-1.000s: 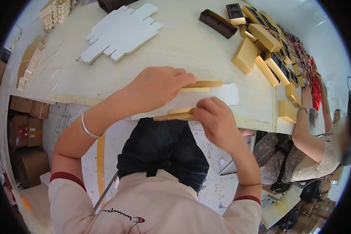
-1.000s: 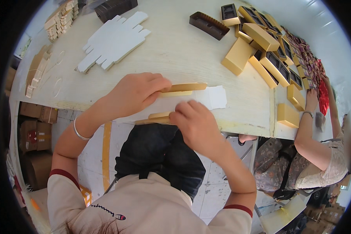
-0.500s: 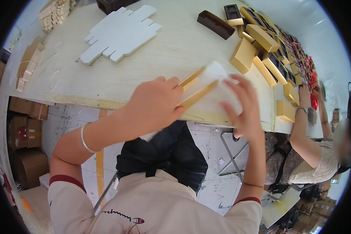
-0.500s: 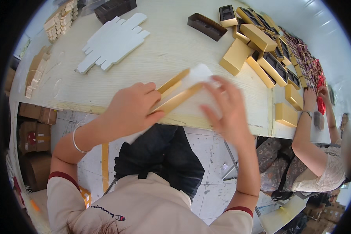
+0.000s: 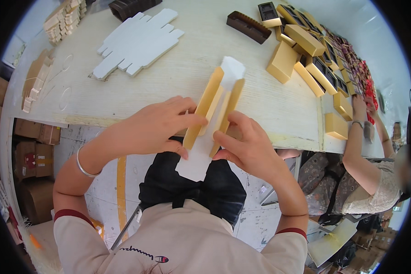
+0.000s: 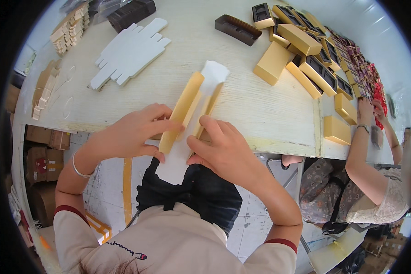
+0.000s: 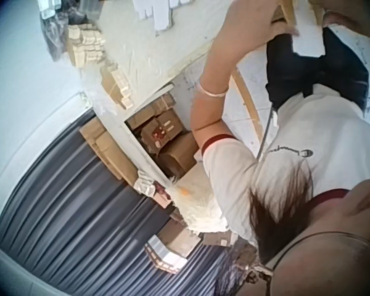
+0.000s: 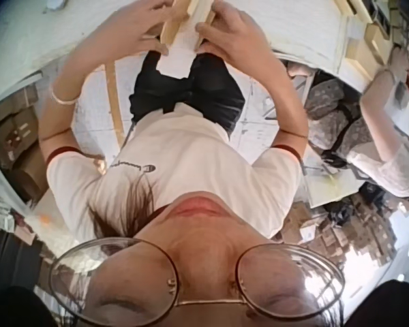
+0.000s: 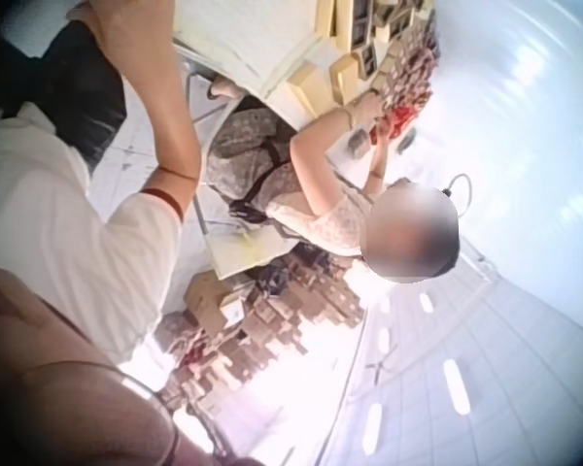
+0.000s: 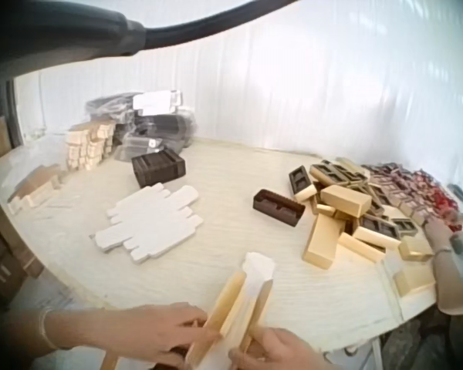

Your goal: The person folds flat white cardboard pieces into small rectangular boxes. They then place a dark brown plastic tray into each box and set the completed unit aside on the table.

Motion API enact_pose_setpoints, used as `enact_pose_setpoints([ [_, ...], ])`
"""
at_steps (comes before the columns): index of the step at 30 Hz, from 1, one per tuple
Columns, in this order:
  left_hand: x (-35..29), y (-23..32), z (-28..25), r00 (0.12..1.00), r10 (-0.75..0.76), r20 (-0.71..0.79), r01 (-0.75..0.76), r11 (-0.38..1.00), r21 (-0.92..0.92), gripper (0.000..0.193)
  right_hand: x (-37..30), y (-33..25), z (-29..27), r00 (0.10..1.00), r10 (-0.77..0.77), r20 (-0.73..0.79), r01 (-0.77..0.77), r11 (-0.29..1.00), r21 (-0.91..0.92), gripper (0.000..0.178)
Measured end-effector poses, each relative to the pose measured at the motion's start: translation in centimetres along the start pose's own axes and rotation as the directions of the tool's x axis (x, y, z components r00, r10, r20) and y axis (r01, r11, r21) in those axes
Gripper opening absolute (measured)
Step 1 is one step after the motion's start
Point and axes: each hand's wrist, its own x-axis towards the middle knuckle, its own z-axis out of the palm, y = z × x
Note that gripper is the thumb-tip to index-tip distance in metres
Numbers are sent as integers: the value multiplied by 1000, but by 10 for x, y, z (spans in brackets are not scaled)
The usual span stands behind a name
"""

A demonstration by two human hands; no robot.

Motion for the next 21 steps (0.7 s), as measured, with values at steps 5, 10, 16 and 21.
enact_pose_setpoints([
  [5, 6, -5, 19, 904, 309, -297, -256, 945, 205, 31, -5, 2, 13, 987, 116, -110, -105, 990, 96, 22],
  [10, 15, -1, 40, 902, 187, -389, -133, 978, 162, 27, 4, -1, 22, 980, 169, -106, -144, 967, 210, 21],
  [16, 23, 15, 37, 953, -97, -287, 47, 983, -178, 25, 15, -2, 4, 860, 418, 293, -506, 625, 594, 23],
  [21, 22, 19, 34, 966, -103, -235, 57, 979, -194, 17, 5, -13, -3, 911, 396, 112, -381, 709, 593, 35],
])
